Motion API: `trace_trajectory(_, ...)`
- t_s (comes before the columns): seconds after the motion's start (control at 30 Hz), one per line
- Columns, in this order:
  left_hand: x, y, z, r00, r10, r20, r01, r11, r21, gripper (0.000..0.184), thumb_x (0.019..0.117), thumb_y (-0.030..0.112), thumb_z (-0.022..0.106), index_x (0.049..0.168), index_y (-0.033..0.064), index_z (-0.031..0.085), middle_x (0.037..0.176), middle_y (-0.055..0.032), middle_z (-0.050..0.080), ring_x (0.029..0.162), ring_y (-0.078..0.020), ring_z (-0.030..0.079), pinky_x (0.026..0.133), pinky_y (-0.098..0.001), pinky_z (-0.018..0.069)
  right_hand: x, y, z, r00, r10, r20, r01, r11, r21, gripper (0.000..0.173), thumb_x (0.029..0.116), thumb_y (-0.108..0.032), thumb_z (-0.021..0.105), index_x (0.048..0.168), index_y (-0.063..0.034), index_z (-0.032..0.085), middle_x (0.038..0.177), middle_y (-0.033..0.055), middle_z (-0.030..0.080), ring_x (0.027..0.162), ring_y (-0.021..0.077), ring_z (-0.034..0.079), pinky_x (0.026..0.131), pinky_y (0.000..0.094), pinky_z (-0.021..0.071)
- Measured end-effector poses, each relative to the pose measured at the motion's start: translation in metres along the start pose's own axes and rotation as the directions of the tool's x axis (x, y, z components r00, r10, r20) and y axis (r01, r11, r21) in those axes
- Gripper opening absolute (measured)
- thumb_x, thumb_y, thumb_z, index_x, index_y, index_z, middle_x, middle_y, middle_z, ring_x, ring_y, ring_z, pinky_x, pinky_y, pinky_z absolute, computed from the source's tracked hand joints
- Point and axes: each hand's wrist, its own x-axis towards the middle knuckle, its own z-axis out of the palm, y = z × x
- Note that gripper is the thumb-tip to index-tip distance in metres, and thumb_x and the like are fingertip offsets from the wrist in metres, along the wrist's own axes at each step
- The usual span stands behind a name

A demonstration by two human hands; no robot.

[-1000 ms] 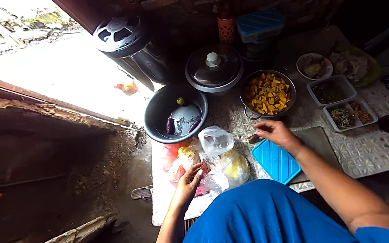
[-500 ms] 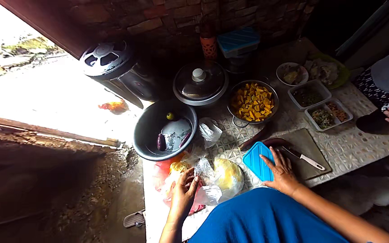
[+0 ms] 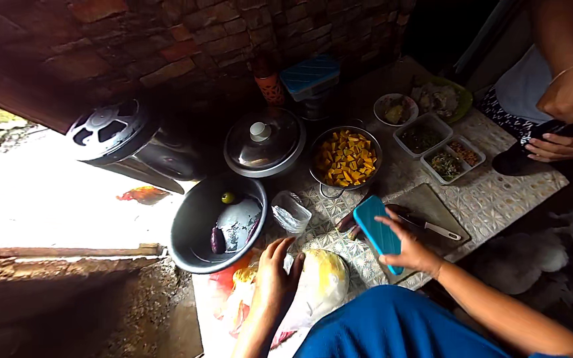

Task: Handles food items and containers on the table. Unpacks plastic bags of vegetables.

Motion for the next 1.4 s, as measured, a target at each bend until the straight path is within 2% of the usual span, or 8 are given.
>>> trace_trajectory(0.13, 0.054, 0.069, 0.029, 0.932, -0.03, 0.361, 0.109, 0.974, -0.201, 0.046, 0.1057, 0.03, 0.056, 0.141, 0.0012, 0.058, 0.126, -0.0164, 0.069, 0.11, -0.0242, 0.07, 0.098, -0.0433, 0.0563, 0.017, -0.014, -0.025, 0.977, 0.193, -0.085, -0.024, 0.501, 0.865, 0.121, 0.0573, -0.049, 0.096, 0.152, -0.0067, 0.032, 0.137, 0.0139, 0.061, 0.117, 0.0245, 0.066, 0.093, 0.0427, 0.0599)
trace_trajectory(0.27, 0.086, 0.105, 0.109, 0.68, -0.144, 0.719, 0.634, 0.608, -0.477, 0.057, 0.1114, 0.032, 0.043, 0.159, 0.0043, 0.027, 0.133, -0.024, 0.061, 0.1, -0.0302, 0.073, 0.085, -0.0444, 0.0614, 0.032, -0.018, -0.024, 0.956, 0.264, -0.127, 0.103, 0.106, 0.989, 0.099, 0.0555, -0.039, 0.098, 0.135, -0.0101, 0.046, 0.112, 0.0119, 0.071, 0.1, 0.0248, 0.073, 0.084, 0.0455, 0.0634)
trace_trajectory(0.37, 0.1, 0.121, 0.147, 0.675, -0.253, 0.693, 0.736, 0.306, -0.604, 0.052, 0.1076, 0.013, 0.052, 0.155, 0.0068, 0.031, 0.121, -0.0204, 0.064, 0.086, -0.0247, 0.072, 0.074, -0.0373, 0.0617, 0.039, -0.007, -0.024, 0.942, 0.287, -0.173, 0.148, 0.105, 0.983, 0.099, 0.0599, -0.036, 0.096, 0.139, -0.0092, 0.043, 0.117, 0.0115, 0.069, 0.106, 0.0225, 0.071, 0.09, 0.0454, 0.0612)
trace_trajectory(0.47, 0.118, 0.122, 0.168, 0.722, -0.313, 0.617, 0.692, 0.297, -0.658, 0.051, 0.103, 0.002, 0.057, 0.151, 0.007, 0.04, 0.112, -0.0166, 0.065, 0.077, -0.0184, 0.067, 0.067, -0.0316, 0.0574, 0.039, 0.008, -0.045, 0.873, 0.393, -0.29, 0.181, 0.291, 0.939, 0.075, 0.0828, -0.043, 0.079, 0.14, -0.0076, 0.046, 0.122, 0.0103, 0.068, 0.11, 0.02, 0.069, 0.092, 0.043, 0.0606)
trace_trajectory(0.57, 0.134, 0.118, 0.178, 0.768, -0.304, 0.564, 0.641, 0.345, -0.686, 0.05, 0.1025, 0.001, 0.058, 0.15, 0.0048, 0.044, 0.117, -0.0184, 0.065, 0.083, -0.0201, 0.069, 0.073, -0.0339, 0.0596, 0.049, 0.044, -0.093, 0.569, 0.549, -0.612, -0.033, 0.76, 0.65, 0.049, 0.1103, -0.032, 0.044, 0.147, 0.0006, 0.045, 0.123, 0.0161, 0.063, 0.095, 0.0217, 0.068, 0.077, 0.0396, 0.0589)
trace_trajectory(0.67, 0.144, 0.112, 0.187, 0.778, -0.32, 0.54, 0.628, 0.419, -0.656, 0.049, 0.1023, 0.002, 0.059, 0.15, 0.0044, 0.045, 0.108, -0.0178, 0.067, 0.076, -0.0184, 0.068, 0.069, -0.0329, 0.0586, 0.063, 0.09, -0.138, 0.353, 0.55, -0.757, -0.364, 0.826, 0.43, 0.054, 0.1081, -0.03, 0.052, 0.152, 0.002, 0.042, 0.115, 0.0252, 0.063, 0.081, 0.029, 0.062, 0.071, 0.0469, 0.0539)
trace_trajectory(0.83, 0.154, 0.111, 0.195, 0.761, -0.296, 0.578, 0.643, 0.463, -0.61, 0.05, 0.1026, 0.002, 0.059, 0.151, 0.0065, 0.045, 0.108, -0.017, 0.066, 0.076, -0.0176, 0.067, 0.069, -0.0332, 0.0581, 0.095, 0.102, -0.161, 0.403, 0.709, -0.578, -0.526, 0.697, 0.488, 0.044, 0.1124, -0.039, 0.039, 0.14, -0.0053, 0.046, 0.076, 0.007, 0.055, 0.047, 0.0114, 0.049, 0.044, 0.0274, 0.0423)
trace_trajectory(1.4, 0.193, 0.132, 0.247, 0.719, -0.194, 0.667, 0.597, 0.664, -0.45, 0.05, 0.1013, 0.009, 0.063, 0.148, 0.0041, 0.045, 0.103, -0.0162, 0.068, 0.074, -0.0177, 0.066, 0.071, -0.0344, 0.0574, 0.067, 0.083, -0.2, 0.434, 0.692, -0.577, -0.408, 0.722, 0.559, 0.014, 0.1083, -0.016, 0.046, 0.109, -0.0038, 0.052, 0.056, -0.0013, 0.056, 0.037, 0.0028, 0.046, 0.035, 0.0178, 0.0363)
